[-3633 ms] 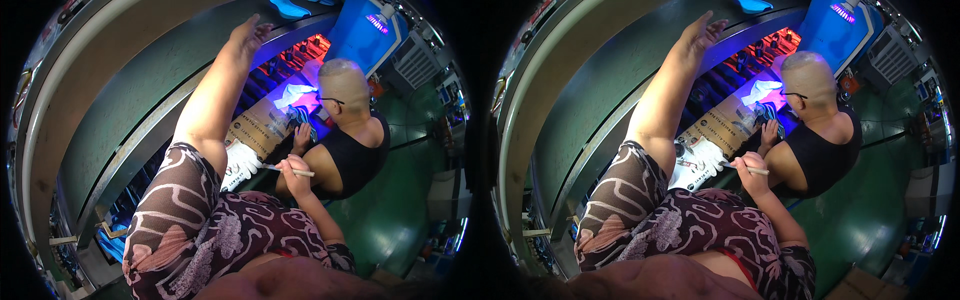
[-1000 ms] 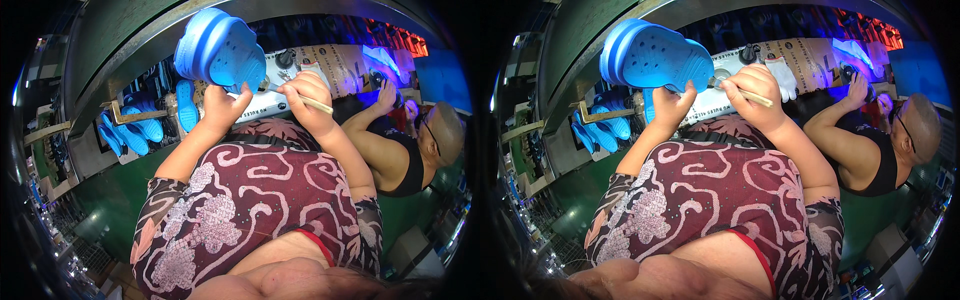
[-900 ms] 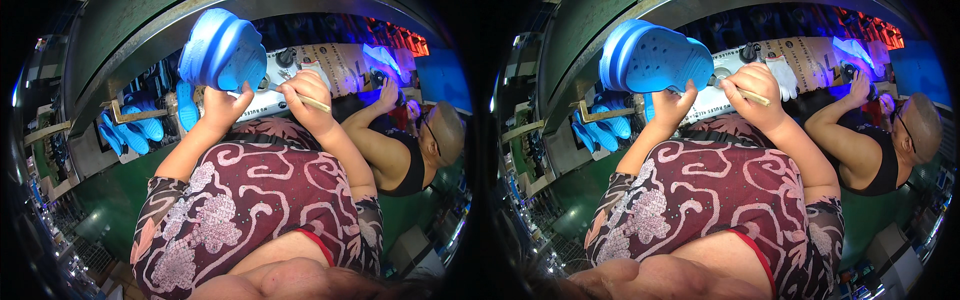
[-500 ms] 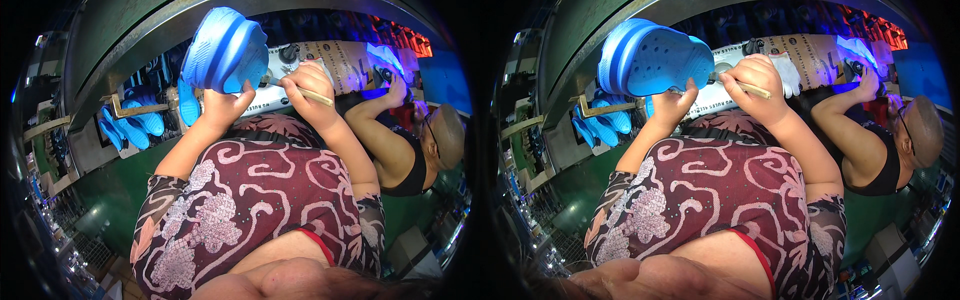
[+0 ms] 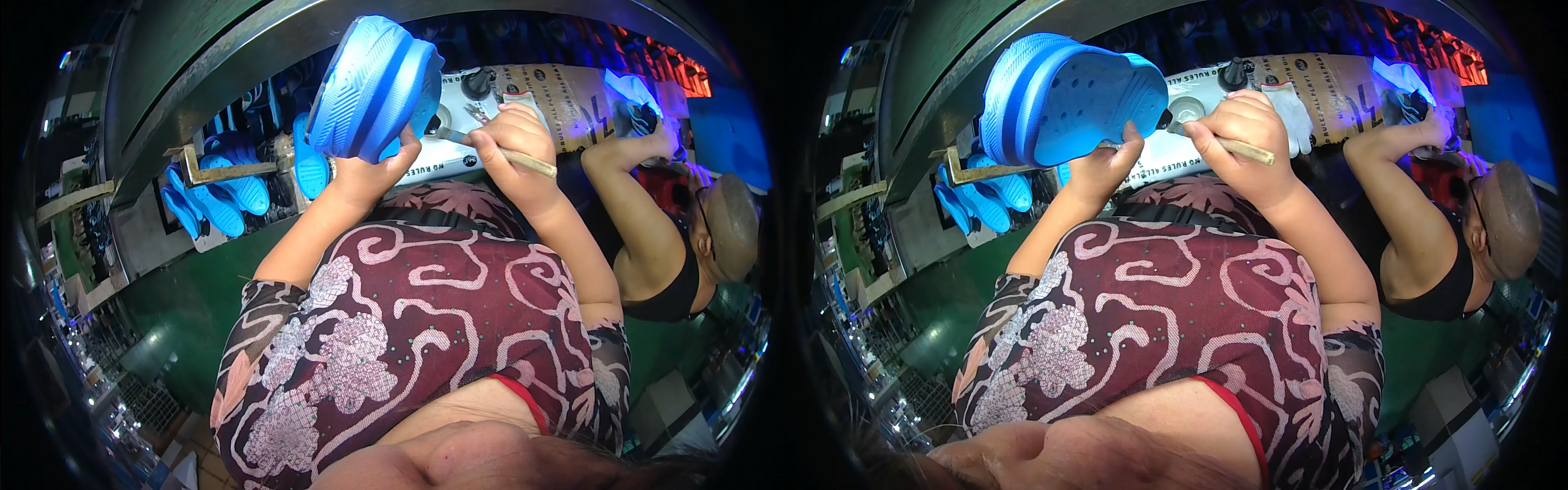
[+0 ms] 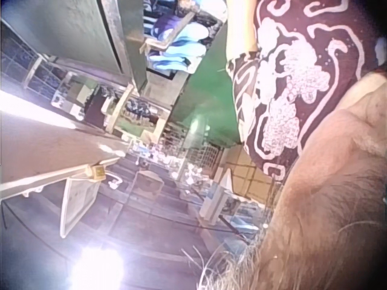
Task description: The person applies liquid to shoe soles by dipping a brush into a small container and brushing the bottom surfaces of the soles one by one.
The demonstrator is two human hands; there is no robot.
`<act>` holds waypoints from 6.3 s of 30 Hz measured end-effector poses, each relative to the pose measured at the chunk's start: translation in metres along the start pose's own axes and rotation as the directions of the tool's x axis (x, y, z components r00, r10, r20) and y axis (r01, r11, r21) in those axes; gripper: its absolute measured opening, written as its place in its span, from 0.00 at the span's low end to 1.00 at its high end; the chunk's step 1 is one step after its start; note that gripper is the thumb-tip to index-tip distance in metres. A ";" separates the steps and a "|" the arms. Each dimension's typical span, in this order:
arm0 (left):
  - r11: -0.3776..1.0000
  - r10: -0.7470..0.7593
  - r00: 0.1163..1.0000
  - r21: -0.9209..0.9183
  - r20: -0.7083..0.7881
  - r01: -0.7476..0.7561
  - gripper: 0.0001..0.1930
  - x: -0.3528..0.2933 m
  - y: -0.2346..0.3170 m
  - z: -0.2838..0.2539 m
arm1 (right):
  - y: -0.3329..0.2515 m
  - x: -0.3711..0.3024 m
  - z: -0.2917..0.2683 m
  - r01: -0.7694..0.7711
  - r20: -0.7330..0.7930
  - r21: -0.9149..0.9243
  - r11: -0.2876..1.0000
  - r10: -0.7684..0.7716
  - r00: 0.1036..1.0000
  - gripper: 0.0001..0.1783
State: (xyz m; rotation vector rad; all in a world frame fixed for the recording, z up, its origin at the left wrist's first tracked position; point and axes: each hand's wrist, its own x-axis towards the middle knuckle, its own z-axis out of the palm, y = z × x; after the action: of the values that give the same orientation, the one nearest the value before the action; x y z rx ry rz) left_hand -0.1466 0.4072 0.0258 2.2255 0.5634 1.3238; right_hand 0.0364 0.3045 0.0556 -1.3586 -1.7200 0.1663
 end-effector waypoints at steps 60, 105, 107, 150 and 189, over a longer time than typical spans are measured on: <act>0.839 -0.540 0.722 0.203 0.432 0.505 0.16 -0.062 -0.148 -0.005 | 0.044 -0.101 -0.010 -0.466 -0.422 0.216 0.858 0.513 0.748 0.11; 0.861 -0.454 0.876 -0.332 -0.162 0.385 0.32 -0.044 0.019 -0.027 | -0.010 0.012 0.014 0.102 -0.086 0.332 0.938 -0.077 0.993 0.12; 0.868 -0.444 0.882 -0.322 -0.158 0.379 0.33 -0.041 0.022 -0.021 | -0.010 0.013 0.019 0.133 -0.092 0.269 0.954 -0.112 0.989 0.11; 0.999 0.032 0.980 0.018 -0.195 -0.029 0.32 -0.035 -0.003 -0.009 | -0.010 0.012 0.017 0.176 -0.109 0.088 0.980 -0.166 0.980 0.12; 0.185 -0.882 0.364 -0.492 0.299 0.851 0.19 -0.054 -0.095 -0.026 | 0.056 -0.062 0.004 -0.262 -0.205 0.297 0.918 0.329 0.922 0.22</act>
State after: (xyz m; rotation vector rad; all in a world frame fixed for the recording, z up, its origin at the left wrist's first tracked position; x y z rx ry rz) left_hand -0.2035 0.4574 -0.0572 0.9460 1.0653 0.7102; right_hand 0.0721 0.2764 -0.0140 -1.3691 -1.2252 0.3672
